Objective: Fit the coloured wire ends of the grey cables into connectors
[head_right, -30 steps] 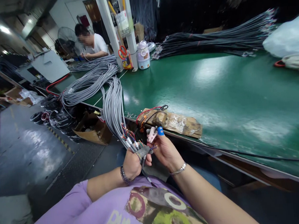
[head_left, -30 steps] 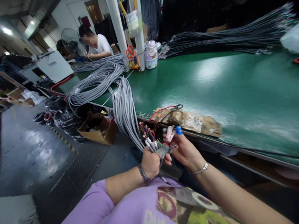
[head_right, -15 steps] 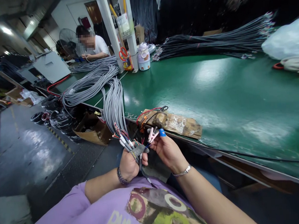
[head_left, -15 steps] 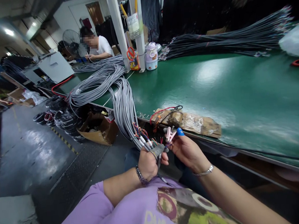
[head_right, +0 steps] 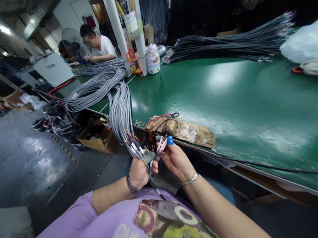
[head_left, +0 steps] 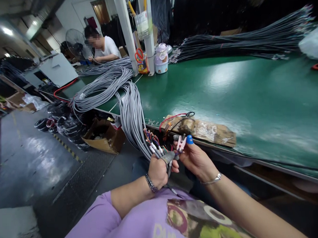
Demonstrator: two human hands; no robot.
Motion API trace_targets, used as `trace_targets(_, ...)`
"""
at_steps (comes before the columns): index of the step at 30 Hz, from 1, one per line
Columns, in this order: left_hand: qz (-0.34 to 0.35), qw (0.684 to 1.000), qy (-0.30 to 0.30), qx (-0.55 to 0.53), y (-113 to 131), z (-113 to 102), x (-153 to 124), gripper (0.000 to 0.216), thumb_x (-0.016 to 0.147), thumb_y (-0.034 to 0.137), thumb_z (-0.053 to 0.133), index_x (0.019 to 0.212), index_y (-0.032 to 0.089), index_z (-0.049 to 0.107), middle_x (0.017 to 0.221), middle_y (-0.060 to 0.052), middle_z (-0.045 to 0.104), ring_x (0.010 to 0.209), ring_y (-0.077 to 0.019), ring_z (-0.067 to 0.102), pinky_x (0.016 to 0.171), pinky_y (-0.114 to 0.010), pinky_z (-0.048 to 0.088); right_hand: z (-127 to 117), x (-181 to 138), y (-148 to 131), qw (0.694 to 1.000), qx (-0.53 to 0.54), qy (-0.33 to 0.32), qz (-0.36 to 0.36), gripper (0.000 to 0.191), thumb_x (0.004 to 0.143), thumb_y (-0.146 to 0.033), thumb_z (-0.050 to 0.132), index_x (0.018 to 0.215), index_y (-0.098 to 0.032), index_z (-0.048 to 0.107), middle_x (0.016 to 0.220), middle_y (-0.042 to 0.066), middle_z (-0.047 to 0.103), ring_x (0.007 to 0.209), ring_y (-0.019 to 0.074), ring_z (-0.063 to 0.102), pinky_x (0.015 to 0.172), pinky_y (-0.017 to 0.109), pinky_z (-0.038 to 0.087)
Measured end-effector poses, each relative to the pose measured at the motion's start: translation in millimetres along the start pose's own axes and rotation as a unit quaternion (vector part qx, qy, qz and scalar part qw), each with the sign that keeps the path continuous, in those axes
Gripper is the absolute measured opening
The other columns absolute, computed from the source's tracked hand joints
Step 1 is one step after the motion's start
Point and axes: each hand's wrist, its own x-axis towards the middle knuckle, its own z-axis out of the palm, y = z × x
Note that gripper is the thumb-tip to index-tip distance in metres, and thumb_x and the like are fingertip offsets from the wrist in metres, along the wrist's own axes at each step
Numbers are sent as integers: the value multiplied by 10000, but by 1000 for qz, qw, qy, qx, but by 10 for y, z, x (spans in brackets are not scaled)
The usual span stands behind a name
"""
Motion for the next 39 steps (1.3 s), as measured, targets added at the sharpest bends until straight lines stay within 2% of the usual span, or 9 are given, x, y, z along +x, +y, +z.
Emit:
trace_targets(4,-3,1000,-9,16,-30,-25,5,398,531,451,777,616,122,569,441,-5,563,326,-88,476,336,-192,394,12,-25,3,1000,14,6,21,352,743,-546,695,817,-202,704,746,35,698,624,151,585,632,290,503)
trace_targets(8,1,1000,-21,18,-47,-56,-14,414,546,477,770,616,131,555,437,3,558,326,-86,472,332,-187,387,5,-99,-44,998,12,-21,56,461,669,-646,693,784,-200,696,783,37,700,633,143,588,607,268,499)
trace_targets(12,-1,999,-25,33,-84,-118,-40,437,551,499,777,637,135,550,442,11,560,331,-88,479,347,-195,407,-87,-189,-157,989,-61,-84,109,542,651,-707,656,795,-186,691,762,45,672,657,155,600,620,282,512)
trace_targets(15,5,998,-32,50,-118,-173,-51,438,577,508,769,625,138,538,448,7,564,340,-88,485,358,-195,407,-157,-240,-254,973,-150,-109,138,486,649,-639,714,776,-171,683,722,44,654,660,156,597,635,287,508)
trace_targets(19,12,996,-51,76,-149,-220,-55,426,604,506,760,620,136,549,457,4,564,355,-88,490,378,-204,420,-134,-257,-369,941,-296,-125,112,333,658,-455,791,724,-148,677,674,25,620,601,120,530,562,237,432)
trace_targets(24,21,992,-75,103,-194,-272,-46,412,644,511,739,641,131,581,480,-4,580,374,-95,511,391,-202,415,-33,-217,-441,910,-383,-142,66,305,626,-410,805,595,-155,641,574,-6,557,542,103,435,519,240,357)
trace_targets(29,24,980,-121,158,-209,-334,-37,418,689,525,708,641,124,605,527,-28,608,410,-105,539,431,-220,438,5,-210,-436,902,-394,-163,67,282,652,-398,785,600,-157,649,565,-5,599,541,118,475,543,255,378)
trace_targets(34,-14,958,-186,220,-122,-316,-50,452,656,536,726,567,111,602,525,-57,608,436,-122,561,473,-243,470,44,-238,-357,901,-375,-202,84,257,743,-419,711,742,-163,694,648,24,686,566,161,583,582,288,457)
trace_targets(39,-16,970,-156,187,-136,-316,-30,464,642,560,726,593,118,595,511,-44,607,405,-120,546,440,-240,463,-13,-252,-289,934,-328,-126,60,310,698,-463,750,703,-162,677,621,14,653,552,134,556,562,263,455)
